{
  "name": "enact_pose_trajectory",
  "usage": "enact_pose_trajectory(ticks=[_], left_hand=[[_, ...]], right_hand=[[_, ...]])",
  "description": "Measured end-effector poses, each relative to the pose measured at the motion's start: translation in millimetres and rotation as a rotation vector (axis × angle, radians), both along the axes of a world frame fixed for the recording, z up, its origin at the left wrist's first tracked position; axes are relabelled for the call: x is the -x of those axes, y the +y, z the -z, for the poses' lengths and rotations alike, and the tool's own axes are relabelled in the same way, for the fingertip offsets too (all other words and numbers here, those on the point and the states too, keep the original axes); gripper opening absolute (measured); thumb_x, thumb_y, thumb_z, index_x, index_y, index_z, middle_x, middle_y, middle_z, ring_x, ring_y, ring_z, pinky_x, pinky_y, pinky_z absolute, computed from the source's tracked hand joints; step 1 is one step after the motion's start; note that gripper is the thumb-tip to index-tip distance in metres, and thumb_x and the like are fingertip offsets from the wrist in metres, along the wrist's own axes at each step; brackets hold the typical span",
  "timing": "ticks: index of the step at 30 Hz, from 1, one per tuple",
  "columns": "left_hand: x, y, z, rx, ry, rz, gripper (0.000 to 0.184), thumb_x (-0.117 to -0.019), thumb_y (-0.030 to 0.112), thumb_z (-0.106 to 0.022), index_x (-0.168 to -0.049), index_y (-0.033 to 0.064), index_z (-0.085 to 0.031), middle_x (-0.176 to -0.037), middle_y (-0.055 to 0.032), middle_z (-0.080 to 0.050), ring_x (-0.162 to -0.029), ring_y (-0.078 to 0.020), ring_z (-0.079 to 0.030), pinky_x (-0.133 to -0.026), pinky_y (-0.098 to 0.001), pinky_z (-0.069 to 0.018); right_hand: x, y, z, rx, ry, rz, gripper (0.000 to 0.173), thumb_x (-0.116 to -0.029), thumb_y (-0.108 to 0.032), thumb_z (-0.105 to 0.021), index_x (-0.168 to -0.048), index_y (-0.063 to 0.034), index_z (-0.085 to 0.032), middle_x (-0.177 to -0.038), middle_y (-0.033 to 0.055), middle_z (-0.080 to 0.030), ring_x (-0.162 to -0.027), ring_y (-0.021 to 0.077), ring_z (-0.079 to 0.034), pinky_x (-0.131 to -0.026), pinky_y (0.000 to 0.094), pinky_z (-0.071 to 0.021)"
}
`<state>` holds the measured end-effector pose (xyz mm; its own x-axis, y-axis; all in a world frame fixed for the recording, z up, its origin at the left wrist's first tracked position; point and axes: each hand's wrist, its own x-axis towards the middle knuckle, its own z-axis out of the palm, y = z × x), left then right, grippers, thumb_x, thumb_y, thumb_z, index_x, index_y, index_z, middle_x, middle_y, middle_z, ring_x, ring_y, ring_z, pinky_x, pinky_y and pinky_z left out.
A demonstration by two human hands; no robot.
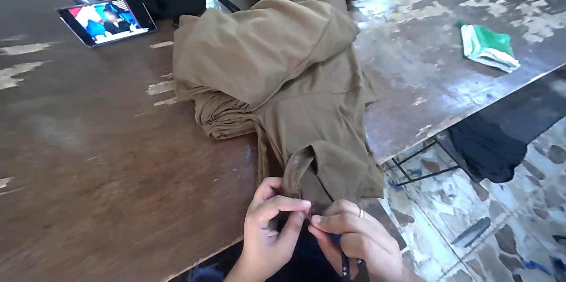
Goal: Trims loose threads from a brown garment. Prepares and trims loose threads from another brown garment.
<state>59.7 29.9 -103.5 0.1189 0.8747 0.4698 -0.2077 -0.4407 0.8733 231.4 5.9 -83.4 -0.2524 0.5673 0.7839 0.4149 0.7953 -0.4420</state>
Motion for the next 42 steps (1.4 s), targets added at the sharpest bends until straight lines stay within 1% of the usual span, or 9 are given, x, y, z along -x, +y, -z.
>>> enact_pose_trajectory(ticks=[5, 7, 10, 12, 15, 25, 33, 39, 42], left_hand=[[-1.0, -1.2, 4.0, 0.123, -0.249, 0.092, 0.017, -0.0969, 0.011, -0.069, -0.111, 0.0182, -0.075, -0.121, 0.0043, -0.066, -0.111, -0.0027, -0.061, -0.091, -0.0162, -0.0532], [-0.1, 0.0, 4.9, 0.147, -0.317, 0.109, 0.015, -0.0973, 0.012, -0.069, -0.109, 0.0184, -0.075, -0.121, 0.0038, -0.067, -0.112, -0.0047, -0.062, -0.093, -0.0189, -0.0531], [1.5, 0.9, 5.6, 0.159, -0.368, 0.131, 0.015, -0.0973, 0.013, -0.069, -0.109, 0.0188, -0.075, -0.12, 0.0028, -0.068, -0.113, -0.0061, -0.062, -0.094, -0.0202, -0.0531], [1.1, 0.7, 6.2, 0.163, -0.386, 0.142, 0.016, -0.0974, 0.013, -0.069, -0.11, 0.0193, -0.075, -0.12, 0.0029, -0.068, -0.113, -0.0057, -0.062, -0.094, -0.0203, -0.0529], [0.5, 0.0, 6.1, 0.175, -0.398, 0.148, 0.018, -0.0975, 0.011, -0.068, -0.112, 0.0195, -0.075, -0.119, 0.0029, -0.069, -0.111, -0.005, -0.063, -0.092, -0.0197, -0.0539], [2.1, -2.5, 5.2, 0.208, -0.401, 0.154, 0.019, -0.0968, 0.01, -0.069, -0.111, 0.0193, -0.076, -0.12, 0.0032, -0.069, -0.11, -0.0043, -0.064, -0.09, -0.0188, -0.0551], [7.0, -9.1, 3.5, 0.315, -0.534, 0.176, 0.015, -0.0968, 0.019, -0.069, -0.109, 0.0205, -0.077, -0.108, 0.0028, -0.074, -0.103, -0.0083, -0.069, -0.095, -0.0293, -0.0565], [8.8, -10.9, 1.6, 0.283, -0.518, 0.214, 0.017, -0.0956, 0.014, -0.071, -0.11, 0.0175, -0.079, -0.121, -0.0019, -0.072, -0.111, -0.0103, -0.067, -0.093, -0.0268, -0.0567], [8.8, -12.7, -1.8, 0.27, -0.472, 0.194, 0.017, -0.0956, 0.014, -0.071, -0.11, 0.0168, -0.08, -0.122, -0.0006, -0.072, -0.106, -0.007, -0.068, -0.088, -0.0232, -0.058]], right_hand=[[-11.1, -8.8, -2.2, 0.254, 0.076, -0.226, 0.023, -0.0965, -0.01, -0.071, -0.092, -0.0099, -0.048, -0.095, 0.0059, -0.068, -0.093, 0.0129, -0.069, -0.084, 0.0249, -0.0585], [-20.4, -7.6, -0.4, 0.322, 0.017, -0.142, 0.025, -0.1008, -0.029, -0.067, -0.092, -0.012, -0.05, -0.092, 0.0028, -0.065, -0.091, 0.0103, -0.066, -0.082, 0.024, -0.0548], [-36.6, 1.5, 6.2, 0.353, -0.156, 0.08, 0.042, -0.1035, -0.048, -0.056, -0.086, -0.0096, -0.053, -0.074, 0.0027, -0.053, -0.069, 0.0095, -0.054, -0.064, 0.0231, -0.0463], [-42.5, 6.9, 8.7, 0.347, -0.303, 0.171, 0.045, -0.1044, -0.049, -0.052, -0.081, -0.0101, -0.054, -0.064, 0.0013, -0.048, -0.058, 0.0109, -0.049, -0.054, 0.0257, -0.0411], [-38.9, 10.0, 9.0, 0.303, -0.437, 0.2, 0.046, -0.1047, -0.049, -0.048, -0.078, -0.0118, -0.054, -0.061, 0.0011, -0.048, -0.056, 0.0145, -0.05, -0.052, 0.0295, -0.0415], [-21.2, 17.2, 11.8, 0.235, -0.426, 0.183, 0.049, -0.1096, -0.045, -0.036, -0.078, -0.0118, -0.055, -0.058, 0.0006, -0.048, -0.053, 0.0153, -0.053, -0.05, 0.0305, -0.0423], [-22.6, 15.6, 11.1, 0.282, -0.396, 0.186, 0.049, -0.1069, -0.049, -0.044, -0.079, -0.0109, -0.055, -0.059, 0.0006, -0.047, -0.054, 0.014, -0.05, -0.051, 0.0286, -0.0409], [-2.6, 12.5, 6.3, 0.271, -0.356, 0.243, 0.047, -0.1052, -0.048, -0.048, -0.077, -0.011, -0.055, -0.059, -0.0002, -0.048, -0.054, 0.0122, -0.049, -0.051, 0.0267, -0.0403], [6.1, 12.4, 3.7, 0.28, -0.336, 0.265, 0.046, -0.1061, -0.046, -0.046, -0.078, -0.0105, -0.056, -0.058, -0.0005, -0.048, -0.053, 0.0112, -0.05, -0.051, 0.0259, -0.0406]])
